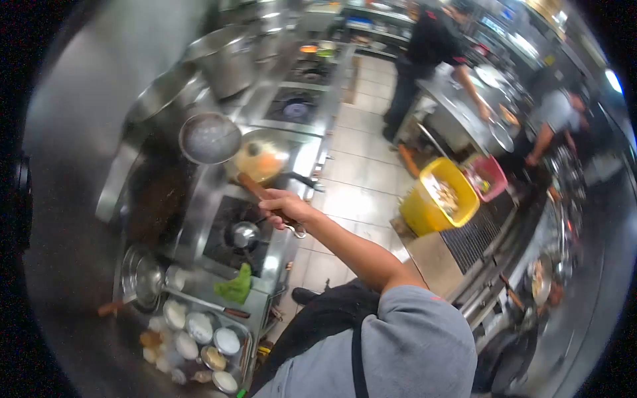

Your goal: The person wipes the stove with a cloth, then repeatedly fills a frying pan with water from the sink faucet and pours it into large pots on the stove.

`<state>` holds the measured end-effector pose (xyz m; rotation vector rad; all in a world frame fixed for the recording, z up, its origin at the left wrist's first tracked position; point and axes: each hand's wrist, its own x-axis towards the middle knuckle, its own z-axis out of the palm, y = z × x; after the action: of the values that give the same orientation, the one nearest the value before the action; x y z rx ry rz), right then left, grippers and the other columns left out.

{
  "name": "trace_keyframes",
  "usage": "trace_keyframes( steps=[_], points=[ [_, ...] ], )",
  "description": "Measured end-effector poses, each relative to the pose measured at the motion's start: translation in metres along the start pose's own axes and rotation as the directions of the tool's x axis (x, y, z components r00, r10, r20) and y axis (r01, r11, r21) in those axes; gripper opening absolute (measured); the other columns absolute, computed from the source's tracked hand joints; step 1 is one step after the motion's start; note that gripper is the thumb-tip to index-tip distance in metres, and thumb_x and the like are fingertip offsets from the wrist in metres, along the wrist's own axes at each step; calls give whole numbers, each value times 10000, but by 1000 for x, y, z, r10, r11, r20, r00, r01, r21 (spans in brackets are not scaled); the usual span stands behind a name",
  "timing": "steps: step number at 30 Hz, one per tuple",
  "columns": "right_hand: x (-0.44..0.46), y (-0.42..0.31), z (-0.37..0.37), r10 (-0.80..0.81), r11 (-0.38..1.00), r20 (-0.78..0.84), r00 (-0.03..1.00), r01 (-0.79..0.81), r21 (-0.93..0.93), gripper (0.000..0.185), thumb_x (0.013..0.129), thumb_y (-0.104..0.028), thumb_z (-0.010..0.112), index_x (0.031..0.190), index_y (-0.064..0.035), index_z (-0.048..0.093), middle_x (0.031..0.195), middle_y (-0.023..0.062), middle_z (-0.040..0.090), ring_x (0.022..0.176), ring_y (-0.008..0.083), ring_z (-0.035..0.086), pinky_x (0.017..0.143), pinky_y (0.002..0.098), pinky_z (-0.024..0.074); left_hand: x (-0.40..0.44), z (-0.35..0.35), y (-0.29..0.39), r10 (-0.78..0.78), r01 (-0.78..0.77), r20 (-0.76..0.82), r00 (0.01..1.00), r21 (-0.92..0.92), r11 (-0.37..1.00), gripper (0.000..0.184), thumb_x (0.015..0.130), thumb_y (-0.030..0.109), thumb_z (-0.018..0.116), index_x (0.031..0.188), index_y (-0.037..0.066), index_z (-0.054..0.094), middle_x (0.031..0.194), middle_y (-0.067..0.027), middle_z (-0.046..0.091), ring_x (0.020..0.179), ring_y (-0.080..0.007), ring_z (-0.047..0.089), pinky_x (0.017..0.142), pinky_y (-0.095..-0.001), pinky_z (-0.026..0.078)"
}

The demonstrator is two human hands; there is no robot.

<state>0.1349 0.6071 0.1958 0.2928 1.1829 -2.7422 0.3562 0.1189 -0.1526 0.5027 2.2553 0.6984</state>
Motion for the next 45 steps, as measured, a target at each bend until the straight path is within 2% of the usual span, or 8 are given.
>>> trace_keyframes(
  steps=[8, 12, 18, 24, 25, 37, 40, 45],
  points=[
    [-257, -22, -270, -257, 925, -680, 687, 378, 32, 444, 875, -25, 491, 1289, -119, 363, 763, 29, 468, 498, 72, 396, 374, 224, 325, 64, 29, 33, 404, -372, 69, 912, 554, 745, 226, 832, 245, 535, 909, 46, 612, 796, -158, 639, 637, -333, 619, 594, -412, 498],
    [-371, -34, -380, -293, 911, -927, 234, 362, -197, 392, 812, -2, 471, 1179, -104, 377, 693, 39, 443, 452, 103, 396, 345, 270, 367, 66, 19, 169, -236, 227, -9, 972, -249, 942, 199, 839, 194, 589, 962, 38, 580, 783, -96, 618, 616, -215, 606, 509, -329, 488],
    [-497, -83, -471, -847, 455, -413, -335, -54, -889, 551, 817, -34, 497, 1358, -36, 396, 894, 169, 619, 617, 225, 601, 529, 371, 494, 70, 23, 263, -309, 296, 17, 951, -332, 896, 221, 838, 177, 653, 989, 41, 565, 775, -64, 610, 597, -149, 596, 486, -281, 485],
    [-488, -114, -467, -829, 478, -134, -543, -563, -674, 762, 827, -56, 534, 1493, -94, 166, 1159, 320, 548, 959, 425, 586, 821, 488, 446, 73, 21, 328, -366, 349, 33, 930, -397, 849, 220, 873, 205, 649, 1012, 51, 576, 773, -45, 605, 639, -140, 600, 544, -260, 488],
    [-476, -102, -479, -716, 695, -413, -562, -522, -495, 862, 806, -71, 583, 1503, -105, 78, 1196, 337, 510, 1015, 463, 556, 817, 490, 454, 74, 21, 330, -352, 336, 31, 935, -383, 860, 220, 873, 202, 649, 1014, 50, 579, 777, -44, 607, 648, -140, 601, 551, -261, 490],
    [-437, 84, -590, -503, 814, -803, -320, -489, -315, 502, 791, -220, 651, 1158, 60, 454, 989, 310, 599, 896, 467, 600, 786, 495, 479, 65, 39, 320, -293, 249, -101, 951, -317, 915, 253, 862, 218, 652, 1016, 21, 614, 819, -55, 644, 682, -122, 597, 601, -276, 487],
    [-398, 114, -529, -774, 593, -633, 19, -329, -735, 358, 850, -204, 641, 1045, 55, 492, 803, 176, 604, 668, 332, 607, 640, 439, 514, 87, 37, 370, -270, 242, -67, 960, -281, 929, 223, 873, 199, 646, 1008, 25, 615, 856, -24, 635, 690, -95, 566, 612, -257, 473],
    [-299, 72, -332, -418, 875, -567, 710, 147, -461, 209, 928, -169, 588, 1018, -27, 463, 671, 20, 476, 477, 103, 468, 412, 257, 411, 159, 33, 462, 156, -159, -65, 986, -669, 726, 314, 889, 244, 664, 1111, 34, 591, 1001, -34, 625, 890, -116, 594, 750, -271, 519]
  ],
)
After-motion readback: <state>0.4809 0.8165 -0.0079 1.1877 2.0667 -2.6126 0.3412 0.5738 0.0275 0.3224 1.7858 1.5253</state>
